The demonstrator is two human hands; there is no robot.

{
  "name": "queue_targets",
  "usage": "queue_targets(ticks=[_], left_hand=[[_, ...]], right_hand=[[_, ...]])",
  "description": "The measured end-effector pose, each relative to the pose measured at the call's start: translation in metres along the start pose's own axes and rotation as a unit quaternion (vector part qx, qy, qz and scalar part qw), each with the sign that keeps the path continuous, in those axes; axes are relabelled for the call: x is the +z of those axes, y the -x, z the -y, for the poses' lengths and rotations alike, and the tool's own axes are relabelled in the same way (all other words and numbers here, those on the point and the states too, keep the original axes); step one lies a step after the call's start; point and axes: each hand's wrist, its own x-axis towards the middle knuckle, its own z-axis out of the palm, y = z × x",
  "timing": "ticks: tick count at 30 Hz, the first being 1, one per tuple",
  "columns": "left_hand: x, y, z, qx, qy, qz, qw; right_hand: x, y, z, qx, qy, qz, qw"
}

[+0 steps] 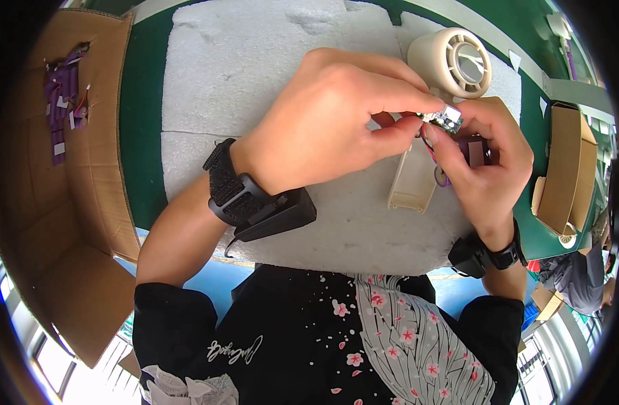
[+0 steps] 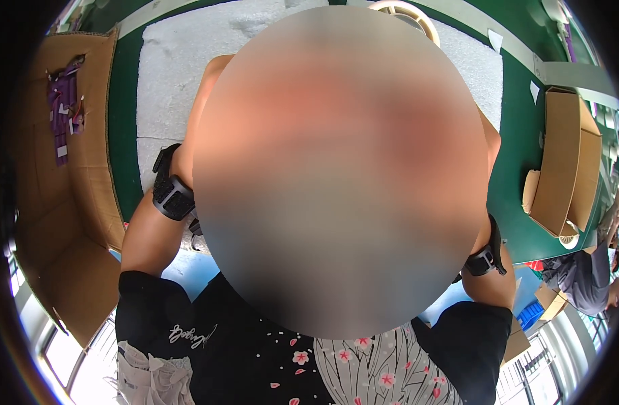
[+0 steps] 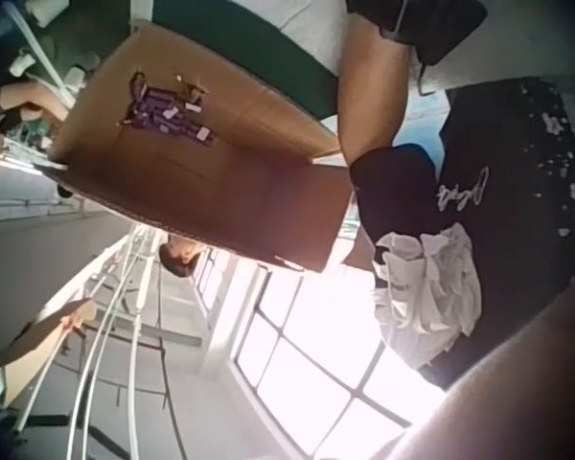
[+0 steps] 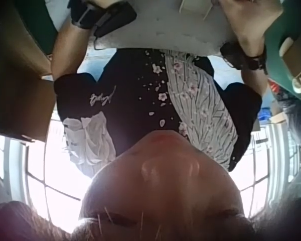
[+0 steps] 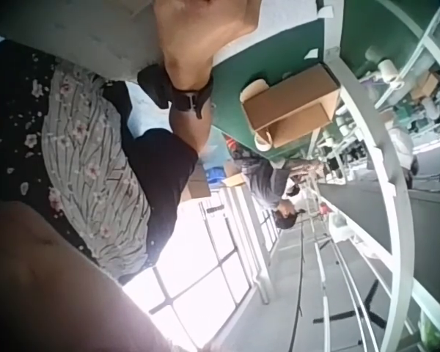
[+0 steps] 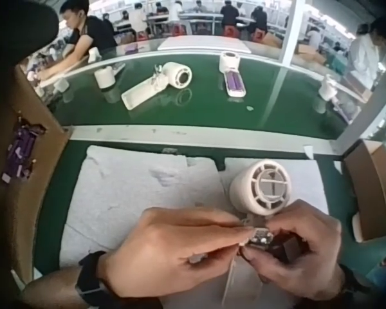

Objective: The person connects a battery pack to a circuit board inside a handheld fan housing, inserts the batteries into the handle, and sets the fan aside. After drinking from a juice box, the person repeats the process with another fan.

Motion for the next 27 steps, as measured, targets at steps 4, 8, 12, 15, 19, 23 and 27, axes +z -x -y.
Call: queue_targets(ticks=[4,8,12,15,19,23,27], left_hand=[[0.0002,0.0003,-0.0003,-0.018,0.026,0.004,0.999],[-0.0005,0.0008,-0.0009,-0.043,0.048,0.017,0.998],[0.0023,0.0006,0.0007,-0.060,0.090,0.012,0.994],[0.0032,-0.0006,0.0018,-0.061,0.103,0.010,0.993],[0.0027,-0.0012,0.0014,-0.071,0.114,0.014,0.991],[0.0009,-0.0014,0.0014,-0.079,0.112,0.024,0.990],[0.0006,-0.0018,0.0010,-0.082,0.106,0.026,0.991]], right_hand=[[0.0024,0.0000,0.0026,0.045,-0.031,-0.027,0.998],[0.0029,0.0004,0.0013,0.051,-0.034,-0.028,0.998],[0.0031,0.0003,0.0008,0.045,-0.031,-0.029,0.998],[0.0036,-0.0001,0.0009,0.054,-0.043,-0.031,0.997],[0.0030,-0.0003,0.0002,0.050,-0.034,-0.028,0.998],[0.0036,-0.0010,0.0010,0.051,-0.058,-0.032,0.996],[-0.0014,0.0002,0.0001,0.004,0.014,0.008,1.000]])
